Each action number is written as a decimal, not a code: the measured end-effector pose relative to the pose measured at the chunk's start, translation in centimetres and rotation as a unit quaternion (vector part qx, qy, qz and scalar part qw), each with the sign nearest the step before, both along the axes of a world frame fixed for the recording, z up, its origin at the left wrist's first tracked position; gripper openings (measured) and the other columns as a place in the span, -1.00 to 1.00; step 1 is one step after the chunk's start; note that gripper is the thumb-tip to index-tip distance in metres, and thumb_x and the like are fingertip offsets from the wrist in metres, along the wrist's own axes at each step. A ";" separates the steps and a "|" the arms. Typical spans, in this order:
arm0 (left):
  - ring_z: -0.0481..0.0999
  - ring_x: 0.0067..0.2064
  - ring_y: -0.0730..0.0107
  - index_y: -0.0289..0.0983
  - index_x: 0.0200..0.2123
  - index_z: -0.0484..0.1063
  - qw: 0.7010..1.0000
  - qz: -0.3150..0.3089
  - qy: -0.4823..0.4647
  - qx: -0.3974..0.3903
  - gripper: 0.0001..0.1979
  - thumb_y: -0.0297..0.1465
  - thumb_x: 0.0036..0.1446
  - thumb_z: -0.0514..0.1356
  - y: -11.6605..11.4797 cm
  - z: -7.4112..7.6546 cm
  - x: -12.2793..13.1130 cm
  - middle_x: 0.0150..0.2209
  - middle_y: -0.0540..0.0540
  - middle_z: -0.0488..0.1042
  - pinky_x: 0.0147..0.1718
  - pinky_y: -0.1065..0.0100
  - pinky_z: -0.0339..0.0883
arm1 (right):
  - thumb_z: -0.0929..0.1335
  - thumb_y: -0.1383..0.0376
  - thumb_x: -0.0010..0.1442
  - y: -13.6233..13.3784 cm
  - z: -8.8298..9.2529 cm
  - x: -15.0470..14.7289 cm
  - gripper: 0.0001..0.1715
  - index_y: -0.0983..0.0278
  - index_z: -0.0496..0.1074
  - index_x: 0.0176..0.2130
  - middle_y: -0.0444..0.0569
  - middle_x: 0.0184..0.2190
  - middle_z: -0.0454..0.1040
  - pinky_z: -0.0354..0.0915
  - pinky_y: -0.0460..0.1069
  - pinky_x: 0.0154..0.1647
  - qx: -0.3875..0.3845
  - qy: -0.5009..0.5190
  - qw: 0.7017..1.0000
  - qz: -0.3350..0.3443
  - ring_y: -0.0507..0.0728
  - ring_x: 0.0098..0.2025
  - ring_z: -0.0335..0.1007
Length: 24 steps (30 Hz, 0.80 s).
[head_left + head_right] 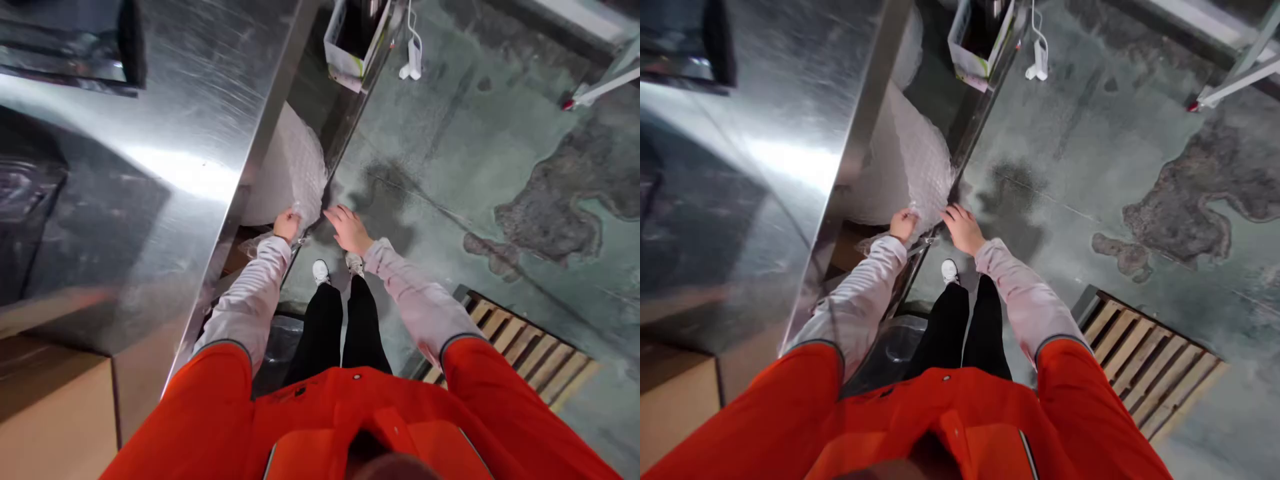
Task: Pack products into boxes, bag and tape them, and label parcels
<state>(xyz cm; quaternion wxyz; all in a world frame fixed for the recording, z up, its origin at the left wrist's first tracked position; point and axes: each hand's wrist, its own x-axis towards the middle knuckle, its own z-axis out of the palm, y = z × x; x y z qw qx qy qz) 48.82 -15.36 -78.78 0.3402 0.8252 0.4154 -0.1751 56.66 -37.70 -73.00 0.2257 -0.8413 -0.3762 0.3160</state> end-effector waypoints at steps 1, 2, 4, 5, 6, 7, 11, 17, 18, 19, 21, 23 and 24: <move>0.55 -0.24 0.27 -0.32 -0.26 0.57 1.000 0.009 -0.017 -0.019 -0.85 -0.48 0.32 0.18 -1.1 1.1 -1.2 -0.36 -0.06 0.56 -0.15 0.29 0.43 | 0.43 0.55 0.26 2.1 0.7 1.9 -0.19 0.29 0.46 0.44 0.11 0.55 0.31 0.06 0.21 0.66 0.041 -0.041 0.996 0.065 0.26 0.65 0.08; 0.51 -0.30 0.30 -0.30 -0.35 0.54 0.999 0.016 -0.031 -0.035 -0.85 -0.45 0.31 0.22 -2.1 2.4 -2.6 -0.43 -0.02 0.50 -0.21 0.33 0.40 | 0.43 0.56 0.24 4.3 1.6 3.7 -0.13 0.24 0.43 0.47 0.05 0.58 0.25 -0.08 0.30 0.71 0.072 -0.076 0.984 0.142 0.30 0.70 -0.06; 0.42 -0.39 0.37 -0.26 -0.51 0.40 0.997 0.037 -0.052 -0.052 -0.69 -0.36 0.32 0.28 -3.6 5.0 -5.2 -0.53 0.02 0.38 -0.30 0.35 0.34 | 0.46 0.53 0.23 8.4 3.5 6.2 -0.21 0.20 0.53 0.39 -0.01 0.50 0.40 -0.24 0.41 0.73 0.076 -0.113 0.944 0.300 0.33 0.69 -0.03; 0.38 -0.42 0.38 -0.24 -0.55 0.34 0.995 0.052 -0.061 -0.053 -0.60 -0.31 0.34 0.29 -4.1 6.3 -6.4 -0.55 0.02 0.33 -0.33 0.35 0.32 | 0.48 0.50 0.22 10.0 4.5 6.7 -0.31 0.19 0.59 0.31 -0.02 0.39 0.53 -0.29 0.43 0.72 0.057 -0.118 0.921 0.367 0.34 0.64 0.11; 0.38 -0.43 0.38 -0.23 -0.57 0.31 0.994 0.069 -0.067 -0.051 -0.56 -0.26 0.35 0.29 -4.4 7.6 -7.5 -0.56 0.01 0.32 -0.34 0.34 0.31 | 0.51 0.45 0.23 11.2 5.5 6.8 -0.42 0.21 0.65 0.22 -0.02 0.28 0.63 -0.32 0.43 0.72 0.034 -0.120 0.899 0.420 0.35 0.56 0.26; 0.42 -0.40 0.35 -0.23 -0.56 0.33 0.993 0.086 -0.074 -0.044 -0.57 -0.25 0.35 0.29 -4.6 8.9 -8.5 -0.53 0.00 0.36 -0.32 0.33 0.34 | 0.53 0.40 0.23 12.1 6.4 6.5 -0.52 0.23 0.69 0.15 0.00 0.17 0.69 -0.31 0.42 0.72 0.013 -0.119 0.881 0.458 0.34 0.46 0.41; 0.62 -0.06 0.14 -0.27 -0.17 0.60 0.984 0.135 -0.117 -0.005 -0.88 -0.43 0.20 0.36 -5.3 13.4 -10.9 -0.16 -0.14 0.66 0.00 0.25 0.46 | 0.51 0.32 0.29 12.9 9.5 3.4 -0.68 0.32 0.74 0.02 0.09 -0.04 0.75 0.16 0.20 0.57 -0.008 -0.096 0.846 0.525 0.27 0.11 0.67; 0.54 -0.27 0.25 -0.31 -0.27 0.59 0.976 0.173 -0.135 -0.014 -0.84 -0.32 0.30 0.34 -8.1 18.3 -12.4 -0.38 -0.06 0.56 -0.16 0.28 0.39 | 0.56 0.16 0.28 14.0 14.2 1.6 -0.68 0.31 0.77 -0.06 0.06 -0.19 0.75 0.32 0.02 -0.08 -0.023 -0.030 0.835 0.548 0.19 -0.17 0.64; 0.52 -0.29 0.27 -0.31 -0.31 0.57 0.973 0.185 -0.136 -0.011 -0.81 -0.31 0.32 0.31 -8.4 18.8 -12.4 -0.41 -0.05 0.54 -0.19 0.30 0.36 | 0.57 0.16 0.29 14.4 14.9 1.5 -0.70 0.31 0.77 -0.07 0.04 -0.21 0.75 0.30 0.01 -0.08 -0.027 -0.026 0.834 0.551 0.17 -0.19 0.62; 0.50 -0.31 0.28 -0.30 -0.35 0.55 0.971 0.198 -0.135 -0.007 -0.78 -0.31 0.34 0.28 -8.5 19.3 -12.4 -0.43 -0.04 0.51 -0.22 0.31 0.33 | 0.57 0.18 0.29 14.7 15.6 1.3 -0.72 0.32 0.78 -0.09 0.03 -0.23 0.74 0.27 -0.01 -0.08 -0.032 -0.022 0.833 0.552 0.15 -0.21 0.60; 0.49 -0.33 0.28 -0.28 -0.42 0.50 0.966 0.223 -0.129 0.001 -0.74 -0.33 0.34 0.23 -8.4 20.0 -12.3 -0.46 -0.03 0.47 -0.26 0.31 0.29 | 0.56 0.21 0.31 15.1 16.8 0.8 -0.75 0.33 0.78 -0.11 0.01 -0.25 0.74 0.24 -0.03 -0.09 -0.039 -0.021 0.831 0.555 0.11 -0.23 0.57; 0.50 -0.33 0.27 -0.27 -0.45 0.47 0.963 0.243 -0.120 0.007 -0.73 -0.34 0.33 0.22 -8.2 20.6 -12.3 -0.47 -0.04 0.46 -0.27 0.31 0.28 | 0.54 0.23 0.34 15.1 17.6 -0.1 -0.75 0.34 0.78 -0.10 0.01 -0.26 0.73 0.21 -0.05 -0.13 -0.046 -0.021 0.831 0.553 0.09 -0.25 0.53; 0.50 -0.33 0.26 -0.27 -0.45 0.48 0.961 0.250 -0.116 0.007 -0.73 -0.35 0.33 0.23 -8.2 21.0 -12.5 -0.48 -0.04 0.46 -0.26 0.31 0.29 | 0.52 0.23 0.36 15.1 18.0 -0.7 -0.74 0.36 0.78 -0.10 0.02 -0.27 0.73 0.19 -0.05 -0.16 -0.049 -0.023 0.832 0.553 0.08 -0.27 0.50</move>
